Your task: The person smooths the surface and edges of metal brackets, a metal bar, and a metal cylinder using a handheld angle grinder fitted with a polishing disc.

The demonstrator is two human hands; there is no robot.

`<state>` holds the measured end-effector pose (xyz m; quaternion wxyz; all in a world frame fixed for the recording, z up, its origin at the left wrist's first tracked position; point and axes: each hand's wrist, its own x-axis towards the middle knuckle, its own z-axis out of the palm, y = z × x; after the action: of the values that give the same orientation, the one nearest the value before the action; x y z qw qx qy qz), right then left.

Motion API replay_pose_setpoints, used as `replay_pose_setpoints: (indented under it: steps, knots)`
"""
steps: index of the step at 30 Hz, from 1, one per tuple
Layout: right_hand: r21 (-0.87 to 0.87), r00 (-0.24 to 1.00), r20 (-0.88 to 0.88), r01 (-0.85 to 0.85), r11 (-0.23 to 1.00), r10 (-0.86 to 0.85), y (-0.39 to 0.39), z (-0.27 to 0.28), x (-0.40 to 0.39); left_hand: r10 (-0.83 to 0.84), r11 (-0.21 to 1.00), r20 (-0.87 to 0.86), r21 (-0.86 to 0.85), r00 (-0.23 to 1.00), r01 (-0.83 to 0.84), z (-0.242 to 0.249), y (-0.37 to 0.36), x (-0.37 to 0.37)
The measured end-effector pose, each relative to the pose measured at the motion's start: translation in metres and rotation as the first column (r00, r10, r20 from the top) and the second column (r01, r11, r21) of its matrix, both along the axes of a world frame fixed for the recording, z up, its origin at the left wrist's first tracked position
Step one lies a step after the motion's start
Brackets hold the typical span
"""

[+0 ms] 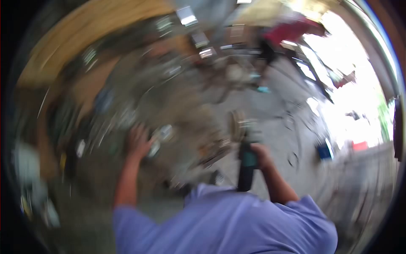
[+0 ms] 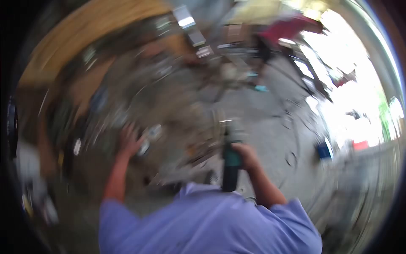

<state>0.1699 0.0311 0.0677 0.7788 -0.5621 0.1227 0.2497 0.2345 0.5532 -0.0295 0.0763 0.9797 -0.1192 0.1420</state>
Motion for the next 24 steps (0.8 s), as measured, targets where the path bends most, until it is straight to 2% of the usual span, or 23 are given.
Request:
replay_pose_setpoints:
  steps: [1, 2, 3, 4, 5, 7, 8, 10, 12, 13, 14, 15, 17, 19, 20, 22, 24]
  knots:
    - [0.134, 0.991, 0.133, -0.016, 0.991, -0.002, 0.01, 0.014, -0.002, -0.024, 1.0, 0.102, -0.005, 0.994, 0.024, 0.006, 0.004, -0.002]
    - [0.293, 0.981, 0.192, -0.06, 0.954, 0.003, 0.011, 0.008, 0.001, 0.024, 0.992, 0.106, -0.127, 0.994, -0.011, 0.005, 0.015, 0.0]
    - [0.253, 0.982, 0.189, -0.053, 0.966, 0.005, 0.017, 0.018, 0.001, 0.173, 0.973, 0.066, -0.167, 0.983, -0.16, 0.006, 0.023, -0.002]
    - [0.332, 0.982, 0.186, -0.08, 0.94, 0.018, 0.012, 0.013, 0.001, 0.392, 0.907, -0.033, -0.152, 0.919, -0.393, 0.011, 0.042, -0.008]
    - [0.285, 0.979, 0.202, -0.093, 0.954, 0.035, 0.014, 0.012, 0.0, 0.559, 0.809, -0.124, -0.133, 0.82, -0.572, 0.008, 0.053, -0.012]
    - [0.2, 0.969, 0.243, -0.102, 0.974, 0.051, 0.018, 0.019, -0.001, 0.822, 0.565, -0.005, 0.134, 0.57, -0.814, -0.012, 0.075, -0.031]
    - [0.15, 0.976, 0.218, -0.059, 0.987, 0.026, 0.017, 0.021, -0.001, 0.781, 0.616, -0.124, 0.001, 0.612, -0.787, -0.019, 0.089, -0.036]
    - [0.102, 0.987, 0.159, 0.003, 0.995, -0.019, 0.026, 0.035, -0.005, 0.695, 0.685, -0.249, -0.057, 0.675, -0.726, -0.039, 0.11, -0.038]
    - [0.097, 0.987, 0.16, 0.017, 0.995, -0.032, 0.029, 0.036, -0.005, 0.683, 0.725, -0.229, 0.103, 0.693, -0.681, -0.056, 0.134, -0.032]
    - [0.097, 0.987, 0.159, 0.01, 0.995, -0.025, 0.033, 0.037, -0.005, 0.596, 0.648, -0.361, -0.312, 0.717, -0.695, -0.038, 0.126, -0.037]
    - [0.066, 0.982, 0.188, -0.033, 0.997, 0.02, 0.037, 0.042, -0.002, 0.471, 0.414, -0.429, -0.664, 0.771, -0.623, 0.0, 0.102, -0.037]
    - [0.035, 0.975, 0.216, -0.07, 0.997, 0.06, 0.039, 0.049, -0.002, 0.329, 0.077, -0.425, -0.878, 0.843, -0.472, 0.041, 0.075, -0.038]
    - [-0.042, 0.959, 0.267, -0.087, 0.995, 0.095, 0.046, 0.059, -0.002, 0.017, -0.281, -0.207, -0.94, 0.978, -0.194, 0.115, 0.028, -0.06]
    - [-0.142, 0.947, 0.305, -0.059, 0.988, 0.1, 0.054, 0.068, -0.001, 0.008, -0.239, -0.008, -0.971, 1.0, -0.006, 0.183, -0.038, -0.095]
    - [-0.163, 0.936, 0.343, -0.021, 0.986, 0.077, 0.058, 0.074, -0.002, -0.004, -0.222, 0.026, -0.975, 1.0, 0.025, 0.211, -0.075, -0.115]
    - [-0.207, 0.907, 0.42, 0.072, 0.976, 0.022, 0.068, 0.088, -0.005, -0.027, -0.212, 0.088, -0.974, 0.996, 0.08, 0.244, -0.139, -0.139]
    - [-0.247, 0.903, 0.426, 0.053, 0.968, 0.059, 0.068, 0.102, -0.009, -0.056, -0.23, 0.126, -0.967, 0.99, 0.11, 0.258, -0.19, -0.15]
